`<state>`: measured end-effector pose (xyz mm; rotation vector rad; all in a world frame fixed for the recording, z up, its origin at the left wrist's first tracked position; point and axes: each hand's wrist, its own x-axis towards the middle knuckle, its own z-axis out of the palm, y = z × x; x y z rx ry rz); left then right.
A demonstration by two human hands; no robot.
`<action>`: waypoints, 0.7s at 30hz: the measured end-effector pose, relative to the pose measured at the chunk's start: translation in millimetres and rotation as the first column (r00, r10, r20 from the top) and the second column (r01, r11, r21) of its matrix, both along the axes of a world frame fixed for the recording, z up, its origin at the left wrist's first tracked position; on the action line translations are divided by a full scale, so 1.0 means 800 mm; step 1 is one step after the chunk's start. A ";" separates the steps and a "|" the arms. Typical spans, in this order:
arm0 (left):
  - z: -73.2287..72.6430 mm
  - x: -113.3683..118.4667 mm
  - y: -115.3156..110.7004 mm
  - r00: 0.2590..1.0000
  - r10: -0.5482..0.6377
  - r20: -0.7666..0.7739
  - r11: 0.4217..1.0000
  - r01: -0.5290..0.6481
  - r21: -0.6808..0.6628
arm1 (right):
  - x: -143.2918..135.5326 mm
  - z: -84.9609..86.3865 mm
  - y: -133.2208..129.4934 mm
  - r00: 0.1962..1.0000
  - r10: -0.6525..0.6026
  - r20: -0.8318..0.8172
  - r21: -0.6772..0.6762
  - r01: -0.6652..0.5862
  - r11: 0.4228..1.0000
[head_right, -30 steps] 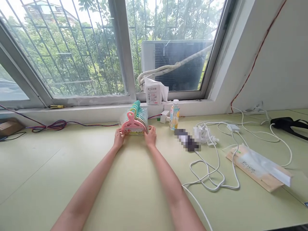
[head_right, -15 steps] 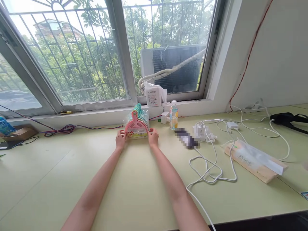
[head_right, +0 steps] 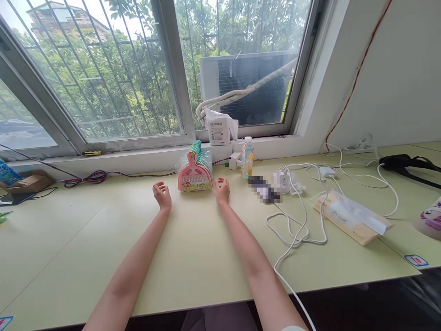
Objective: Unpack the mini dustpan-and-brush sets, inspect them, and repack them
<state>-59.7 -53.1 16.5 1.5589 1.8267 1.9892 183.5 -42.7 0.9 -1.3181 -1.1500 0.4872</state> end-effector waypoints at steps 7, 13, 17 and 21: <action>-0.009 -0.062 -0.045 0.990 0.000 0.138 0.986 0.023 -0.168 | 0.029 -0.003 -0.038 0.977 0.054 -0.207 -0.061 -0.068 0.996; -0.010 -0.077 -0.063 0.978 0.030 0.205 0.958 0.031 -0.286 | 0.047 0.001 -0.081 0.933 0.287 -0.216 -0.086 -0.311 0.946; -0.006 -0.063 -0.062 0.994 -0.105 0.044 0.957 0.113 -0.268 | 0.047 0.009 -0.090 0.924 0.325 -0.201 -0.113 -0.351 0.929; -0.006 -0.056 -0.062 0.988 -0.153 -0.003 0.956 0.147 -0.254 | 0.046 0.014 -0.090 0.914 0.375 -0.156 -0.137 -0.396 0.908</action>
